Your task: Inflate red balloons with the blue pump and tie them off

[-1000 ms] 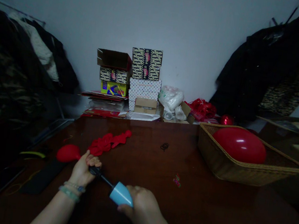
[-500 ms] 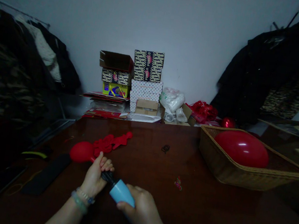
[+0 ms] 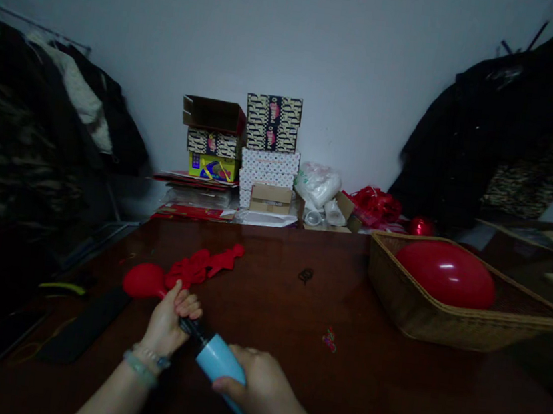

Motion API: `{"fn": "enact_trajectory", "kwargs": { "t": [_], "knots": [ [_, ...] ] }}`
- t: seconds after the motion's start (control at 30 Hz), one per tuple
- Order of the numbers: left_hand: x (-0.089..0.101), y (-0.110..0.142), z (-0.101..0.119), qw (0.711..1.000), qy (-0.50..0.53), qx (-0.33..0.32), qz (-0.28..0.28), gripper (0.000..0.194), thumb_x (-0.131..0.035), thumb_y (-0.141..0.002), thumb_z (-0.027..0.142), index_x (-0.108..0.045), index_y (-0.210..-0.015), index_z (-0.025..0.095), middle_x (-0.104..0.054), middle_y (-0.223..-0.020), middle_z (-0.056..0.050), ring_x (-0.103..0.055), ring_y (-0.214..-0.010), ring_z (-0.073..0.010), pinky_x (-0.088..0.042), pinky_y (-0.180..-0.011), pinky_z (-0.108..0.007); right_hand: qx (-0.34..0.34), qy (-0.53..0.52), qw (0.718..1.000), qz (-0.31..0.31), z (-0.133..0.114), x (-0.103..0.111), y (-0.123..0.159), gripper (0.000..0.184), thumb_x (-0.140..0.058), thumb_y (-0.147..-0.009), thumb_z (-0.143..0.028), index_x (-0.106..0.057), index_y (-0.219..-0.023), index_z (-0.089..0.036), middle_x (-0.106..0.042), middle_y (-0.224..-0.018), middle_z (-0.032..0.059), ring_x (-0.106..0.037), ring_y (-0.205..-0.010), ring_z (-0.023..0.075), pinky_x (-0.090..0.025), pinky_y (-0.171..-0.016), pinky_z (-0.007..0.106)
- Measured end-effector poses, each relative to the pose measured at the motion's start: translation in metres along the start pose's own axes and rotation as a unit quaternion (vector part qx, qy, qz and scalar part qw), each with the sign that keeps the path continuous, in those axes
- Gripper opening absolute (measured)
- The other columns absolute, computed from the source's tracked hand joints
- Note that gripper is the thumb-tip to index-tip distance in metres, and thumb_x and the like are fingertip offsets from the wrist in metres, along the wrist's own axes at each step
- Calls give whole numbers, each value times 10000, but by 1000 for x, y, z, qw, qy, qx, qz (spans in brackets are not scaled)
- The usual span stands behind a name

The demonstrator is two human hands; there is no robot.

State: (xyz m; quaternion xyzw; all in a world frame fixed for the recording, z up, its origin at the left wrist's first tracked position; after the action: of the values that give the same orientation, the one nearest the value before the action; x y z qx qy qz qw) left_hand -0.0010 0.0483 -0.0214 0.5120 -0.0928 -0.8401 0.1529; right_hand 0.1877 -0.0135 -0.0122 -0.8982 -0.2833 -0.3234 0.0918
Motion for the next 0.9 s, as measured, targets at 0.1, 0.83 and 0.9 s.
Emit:
{"fn": "enact_trajectory", "kwargs": {
  "t": [0.1, 0.83, 0.9],
  "knots": [
    [4, -3, 14, 1000, 10, -17, 5, 447, -483, -940, 287, -291, -549, 190, -269, -417, 76, -285, -322, -51, -266, -381, -203, 7, 14, 1000, -2, 1, 7, 3, 411, -694, -782, -432, -653, -1169, -298, -716, -1044, 10, -652, -920, 209, -425, -797, 232],
    [7, -4, 9, 999, 14, -34, 40, 449, -461, -951, 304, -283, -554, 192, -258, -424, 77, -276, -332, -53, -260, -391, -204, -14, 112, 992, 50, 8, 10, 8, 449, -651, -782, -368, -613, -1216, -260, -689, -1072, 47, -627, -978, 231, -420, -885, 285],
    [4, 0, -2, 999, 4, -20, 34, 460, -477, -945, 326, -283, -550, 191, -253, -426, 78, -266, -333, -50, -255, -391, -205, -10, 102, 994, 44, 7, 4, 7, 429, -630, -800, -371, -614, -1213, -256, -690, -1064, 48, -633, -958, 224, -424, -872, 275]
  ]
}}
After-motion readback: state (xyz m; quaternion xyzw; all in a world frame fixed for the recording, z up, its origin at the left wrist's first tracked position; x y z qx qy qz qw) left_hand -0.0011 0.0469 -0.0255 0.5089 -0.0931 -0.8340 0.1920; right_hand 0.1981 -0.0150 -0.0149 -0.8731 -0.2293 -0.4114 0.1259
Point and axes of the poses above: each hand's wrist, its own y-axis away from the middle knuckle, its own x-axis out of the back of the hand, z = x × y, the point moved 6 cm from there along -y, towards the middle knuckle
